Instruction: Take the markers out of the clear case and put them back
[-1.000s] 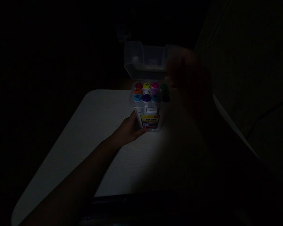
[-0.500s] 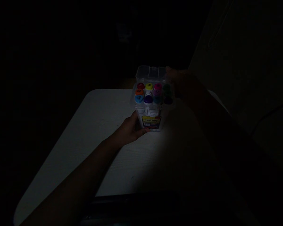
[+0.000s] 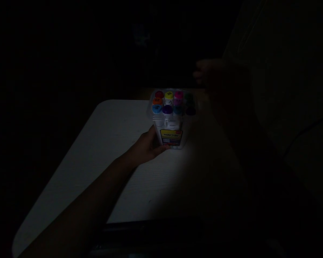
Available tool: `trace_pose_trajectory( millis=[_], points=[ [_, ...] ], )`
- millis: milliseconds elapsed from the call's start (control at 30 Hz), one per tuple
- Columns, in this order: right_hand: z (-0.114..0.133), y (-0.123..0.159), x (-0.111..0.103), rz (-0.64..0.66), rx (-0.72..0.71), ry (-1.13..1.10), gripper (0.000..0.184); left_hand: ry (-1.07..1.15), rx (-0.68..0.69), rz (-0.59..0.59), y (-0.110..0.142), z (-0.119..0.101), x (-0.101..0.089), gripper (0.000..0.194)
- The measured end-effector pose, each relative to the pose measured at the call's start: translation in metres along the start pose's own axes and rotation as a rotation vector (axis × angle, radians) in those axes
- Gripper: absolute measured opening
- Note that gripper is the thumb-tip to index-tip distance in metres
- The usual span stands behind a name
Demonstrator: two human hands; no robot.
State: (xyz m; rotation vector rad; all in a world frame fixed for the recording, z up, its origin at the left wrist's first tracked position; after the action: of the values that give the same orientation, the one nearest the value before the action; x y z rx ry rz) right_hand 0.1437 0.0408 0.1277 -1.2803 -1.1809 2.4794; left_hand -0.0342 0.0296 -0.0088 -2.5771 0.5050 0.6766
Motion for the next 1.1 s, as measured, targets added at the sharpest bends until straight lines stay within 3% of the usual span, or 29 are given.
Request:
trace_pose_trajectory(
  millis=[33,100,133,200,533,867,1100],
  points=[
    [0.012,0.003,-0.008,-0.085,0.009,-0.071,0.037,0.006,-0.001,-0.004,-0.001,-0.002,0.000,0.059],
    [0.038,0.008,-0.013,-0.053,-0.136,-0.083,0.038,-0.002,-0.013,-0.011,-0.004,-0.008,-0.001,0.058],
    [0.047,0.010,-0.010,0.030,-0.186,-0.034,0.038,-0.011,-0.021,-0.013,-0.006,-0.012,-0.001,0.058],
    [0.055,0.012,-0.005,0.087,-0.249,0.042,0.035,-0.019,-0.027,-0.014,-0.008,-0.017,-0.003,0.059],
    [0.050,0.009,0.003,0.096,-0.313,0.148,0.051,-0.052,-0.025,-0.013,-0.010,-0.022,-0.006,0.061],
    [0.055,0.010,-0.001,0.146,-0.275,0.110,0.039,-0.040,-0.037,-0.067,-0.012,-0.017,-0.007,0.064],
    [0.044,0.013,-0.005,0.063,-0.275,0.008,0.039,0.054,-0.057,-0.162,-0.011,-0.020,-0.009,0.069]
  ],
)
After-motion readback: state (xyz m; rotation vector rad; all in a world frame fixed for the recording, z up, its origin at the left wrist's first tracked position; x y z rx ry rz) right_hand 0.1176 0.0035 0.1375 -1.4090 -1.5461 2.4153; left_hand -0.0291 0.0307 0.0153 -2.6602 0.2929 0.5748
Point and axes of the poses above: each hand's wrist, its own y-axis away from the middle knuckle, its own x-axis out of the palm, z = x × y, the point moved 4 cm from there along -y, towards the middle knuckle, and after that the axes turned 3 degrees about -z, right-handed, at the moved point
